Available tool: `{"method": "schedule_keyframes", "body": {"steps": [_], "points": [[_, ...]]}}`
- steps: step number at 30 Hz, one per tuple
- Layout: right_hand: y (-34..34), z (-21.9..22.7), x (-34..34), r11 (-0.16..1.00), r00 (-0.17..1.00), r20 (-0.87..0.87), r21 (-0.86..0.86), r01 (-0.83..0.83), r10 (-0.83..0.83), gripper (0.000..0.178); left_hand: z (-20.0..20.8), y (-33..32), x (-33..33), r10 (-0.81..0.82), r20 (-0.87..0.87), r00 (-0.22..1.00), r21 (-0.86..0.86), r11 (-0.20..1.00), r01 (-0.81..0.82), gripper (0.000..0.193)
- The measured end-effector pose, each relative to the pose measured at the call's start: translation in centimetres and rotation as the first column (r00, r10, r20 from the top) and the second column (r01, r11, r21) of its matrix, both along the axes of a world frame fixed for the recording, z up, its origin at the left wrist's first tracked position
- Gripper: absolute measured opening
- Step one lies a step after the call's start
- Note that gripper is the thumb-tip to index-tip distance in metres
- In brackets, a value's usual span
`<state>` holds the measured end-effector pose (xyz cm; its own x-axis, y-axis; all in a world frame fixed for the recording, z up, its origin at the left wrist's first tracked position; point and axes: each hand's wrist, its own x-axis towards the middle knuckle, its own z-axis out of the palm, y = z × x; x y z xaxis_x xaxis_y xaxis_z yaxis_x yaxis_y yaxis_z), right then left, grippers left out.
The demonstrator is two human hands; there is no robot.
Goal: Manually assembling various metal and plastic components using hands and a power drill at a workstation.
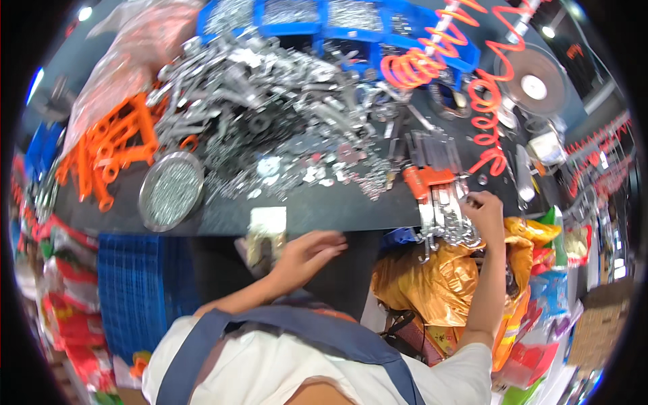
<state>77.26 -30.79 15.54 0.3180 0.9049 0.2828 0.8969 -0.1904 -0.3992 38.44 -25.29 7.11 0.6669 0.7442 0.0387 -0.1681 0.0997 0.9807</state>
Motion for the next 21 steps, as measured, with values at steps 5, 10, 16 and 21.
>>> {"method": "schedule_keyframes", "body": {"steps": [5,10,16,21], "points": [[2.1,-0.7,-19.8,0.875,0.868,-0.12,0.021,-0.483,0.482,0.024,0.1,0.0,0.3,-0.037,0.26,0.965,-0.534,0.827,0.176,0.046],[4.5,-3.6,-29.1,0.761,0.77,0.044,0.128,-0.637,0.637,0.033,-0.8,0.4,-6.8,0.177,0.229,0.957,-0.514,0.857,-0.035,0.04],[5.3,-4.6,-34.2,0.676,0.663,-0.133,0.154,-0.721,0.737,0.038,-1.0,0.2,-11.8,0.221,0.259,0.94,-0.564,0.825,-0.039,0.032],[4.8,-4.4,-35.3,0.779,0.65,-0.5,0.084,-0.621,0.572,0.036,-1.4,0.5,-12.7,0.21,0.309,0.928,-0.551,0.834,-0.006,0.034]]}}
